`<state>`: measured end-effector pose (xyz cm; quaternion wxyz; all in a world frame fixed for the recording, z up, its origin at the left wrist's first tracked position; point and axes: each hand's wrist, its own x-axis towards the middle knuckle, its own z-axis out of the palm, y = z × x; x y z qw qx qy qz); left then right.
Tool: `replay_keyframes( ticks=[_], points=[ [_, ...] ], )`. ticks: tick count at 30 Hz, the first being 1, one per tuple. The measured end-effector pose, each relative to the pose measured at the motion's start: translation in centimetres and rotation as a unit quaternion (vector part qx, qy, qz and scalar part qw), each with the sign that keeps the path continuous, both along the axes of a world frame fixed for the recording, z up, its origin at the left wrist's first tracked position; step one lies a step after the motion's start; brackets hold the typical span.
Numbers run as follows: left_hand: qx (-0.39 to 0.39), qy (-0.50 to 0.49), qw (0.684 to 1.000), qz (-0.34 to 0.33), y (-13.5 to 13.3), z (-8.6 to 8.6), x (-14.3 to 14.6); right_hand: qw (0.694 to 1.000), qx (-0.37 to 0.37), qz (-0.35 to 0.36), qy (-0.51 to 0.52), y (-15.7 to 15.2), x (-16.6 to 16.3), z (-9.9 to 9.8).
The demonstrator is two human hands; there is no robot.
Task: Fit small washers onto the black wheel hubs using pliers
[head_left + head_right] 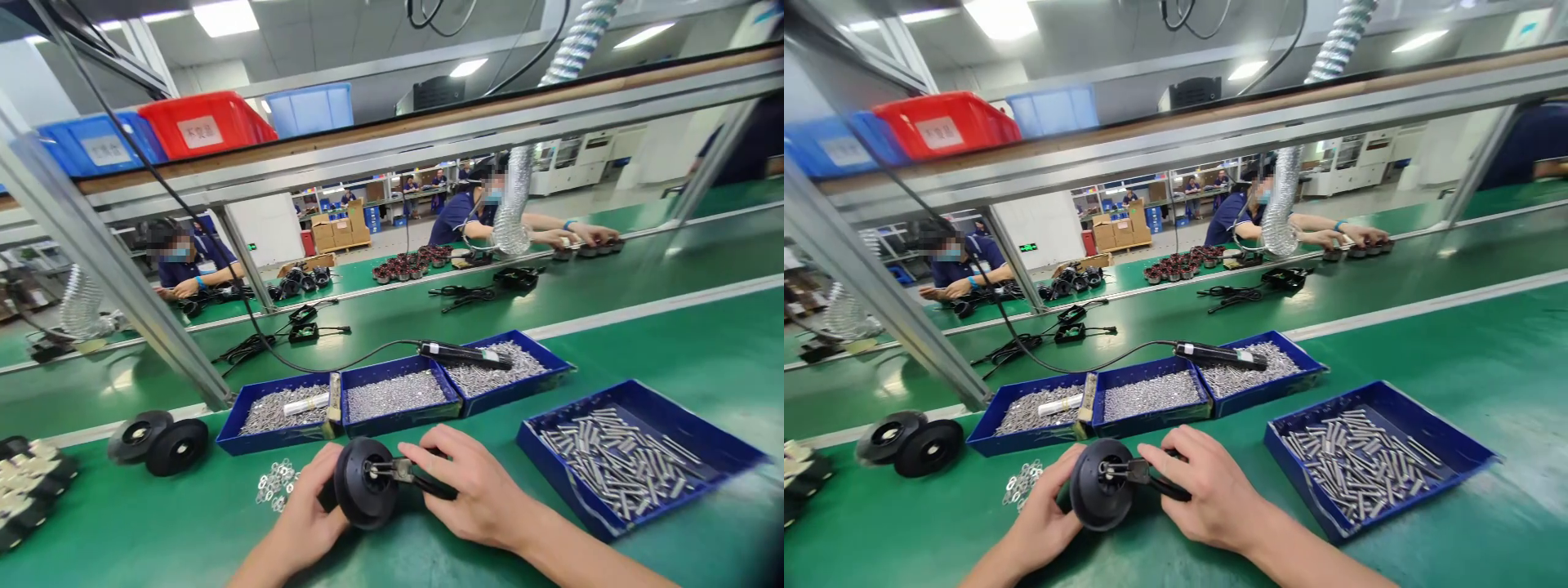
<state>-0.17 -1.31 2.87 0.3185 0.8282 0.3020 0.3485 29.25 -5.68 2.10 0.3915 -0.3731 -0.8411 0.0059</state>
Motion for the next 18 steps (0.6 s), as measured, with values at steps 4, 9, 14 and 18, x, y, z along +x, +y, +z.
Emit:
replay_keyframes(
  ticks=[4,9,14,18],
  points=[
    [0.037,0.004,0.999,0.035,-0.1,-0.6,0.2,1.000,0.018,-0.010,0.008,-0.1,-0.5,0.4],
    [0.066,0.004,0.997,0.045,-0.1,-0.8,-0.2,0.999,0.008,-0.001,0.047,0.1,-0.7,0.7],
    [0.095,0.004,0.995,0.028,0.4,-0.8,-0.8,0.996,-0.007,0.028,0.084,0.5,-1.1,-0.2],
    [0.082,-0.030,0.995,0.051,0.4,-1.9,-0.7,0.997,-0.028,0.024,0.067,1.1,-1.4,-1.4]
  ],
)
